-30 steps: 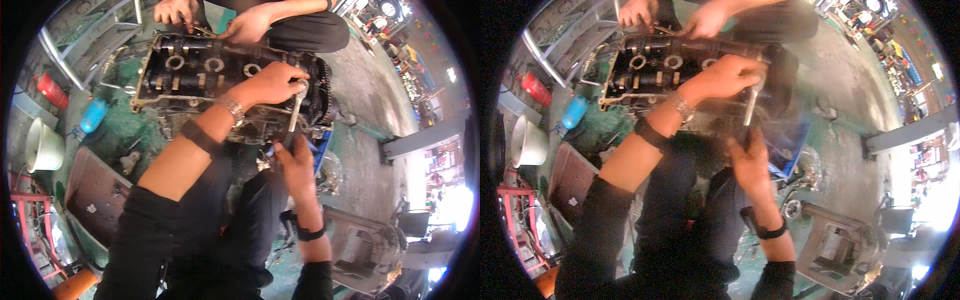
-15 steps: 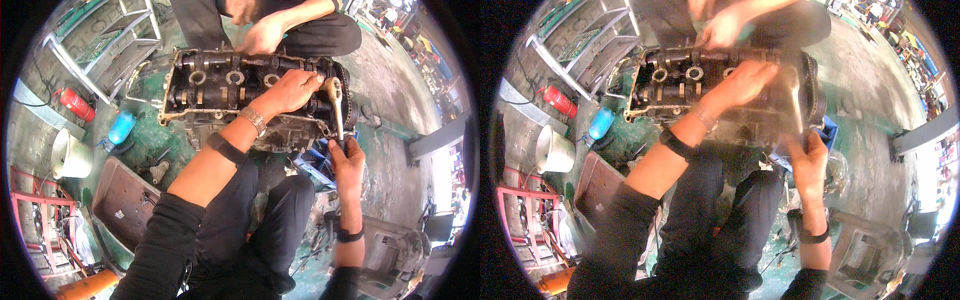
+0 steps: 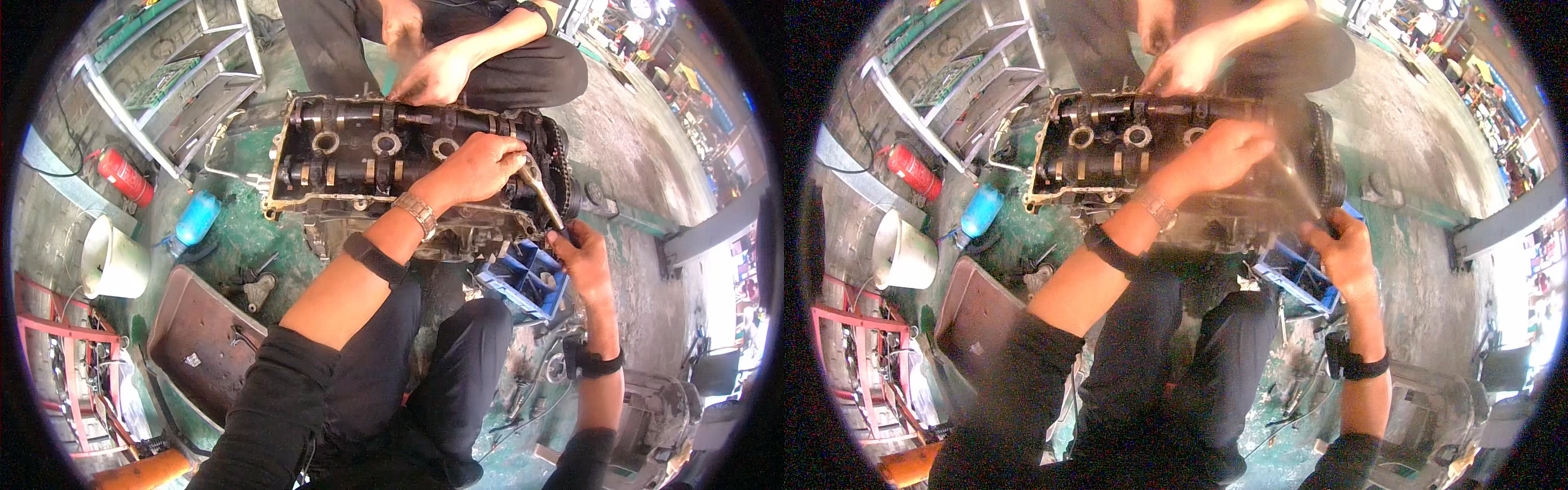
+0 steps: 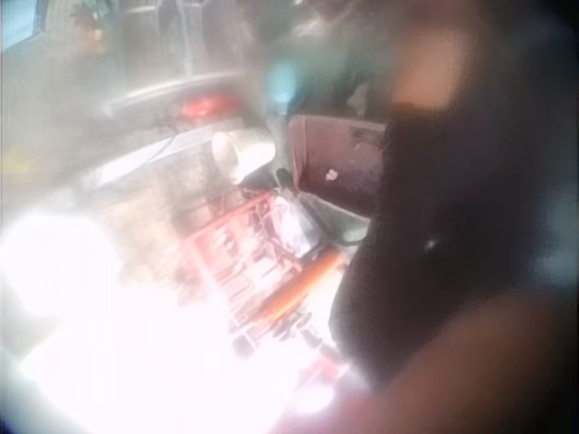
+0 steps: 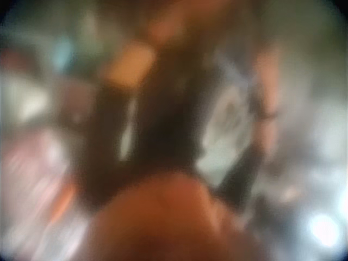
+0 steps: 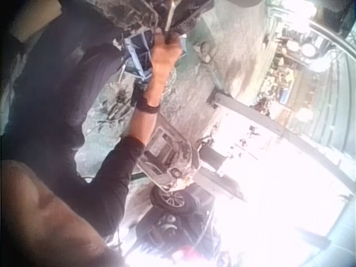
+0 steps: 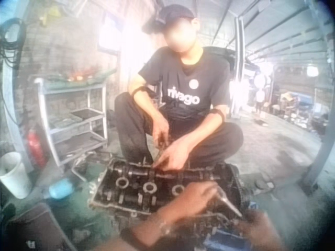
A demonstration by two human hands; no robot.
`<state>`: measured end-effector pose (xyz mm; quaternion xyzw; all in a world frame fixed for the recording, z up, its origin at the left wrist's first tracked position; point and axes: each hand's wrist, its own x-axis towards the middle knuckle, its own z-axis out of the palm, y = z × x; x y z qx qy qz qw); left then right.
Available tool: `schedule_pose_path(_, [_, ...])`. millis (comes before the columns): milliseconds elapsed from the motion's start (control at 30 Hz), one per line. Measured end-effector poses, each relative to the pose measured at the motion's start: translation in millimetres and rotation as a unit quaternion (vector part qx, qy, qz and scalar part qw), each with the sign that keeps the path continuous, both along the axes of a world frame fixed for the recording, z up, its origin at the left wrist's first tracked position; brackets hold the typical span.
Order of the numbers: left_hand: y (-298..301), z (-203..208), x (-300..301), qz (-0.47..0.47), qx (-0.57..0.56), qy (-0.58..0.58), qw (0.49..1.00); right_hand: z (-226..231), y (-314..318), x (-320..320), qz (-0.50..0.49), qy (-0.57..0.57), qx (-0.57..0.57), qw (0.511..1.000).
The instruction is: The person uses a wrench to tighten bolts on an engine block while another person assists nearby. The camera wearer repeatedly positions the wrench and turns it to secure fasteners on the engine's cylinder head.
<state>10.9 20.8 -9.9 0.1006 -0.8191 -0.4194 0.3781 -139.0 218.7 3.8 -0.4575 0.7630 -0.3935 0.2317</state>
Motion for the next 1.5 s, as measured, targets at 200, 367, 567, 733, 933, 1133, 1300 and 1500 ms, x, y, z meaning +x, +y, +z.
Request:
schedule_pose_path(200, [-3,-5,-4,0.009,-0.040,0.021,0.999,13,-5,-20,0.034,0.011,0.019,0.999])
schedule_pose_path(367, [-1,-7,-4,-0.002,-0.029,0.030,0.999,16,-9,-37,0.034,0.025,-0.010,0.999])
schedule_pose_path(567, [-1,-4,-2,-0.010,-0.036,0.024,0.999,21,-17,-53,0.057,0.152,-0.046,0.986])
schedule_pose_path(733, [1,-4,-2,-0.020,-0.001,0.019,1.000,19,-19,-46,0.044,0.164,-0.081,0.982])
schedule_pose_path(933, [0,-3,-1,-0.010,-0.039,0.021,0.999,12,-9,-28,0.023,0.233,-0.059,0.970])
schedule_pose_path(1133, [2,-1,0,-0.015,-0.011,0.001,1.000,10,-4,-15,0.031,0.256,-0.022,0.966])
schedule_pose_path(1300, [0,0,1,-0.009,-0.033,-0.039,0.999,13,-2,-19,0.063,0.236,-0.015,0.970])
schedule_pose_path(1500, [1,2,3,-0.010,-0.037,-0.044,0.998,4,-4,-23,0.072,0.148,-0.032,0.986])
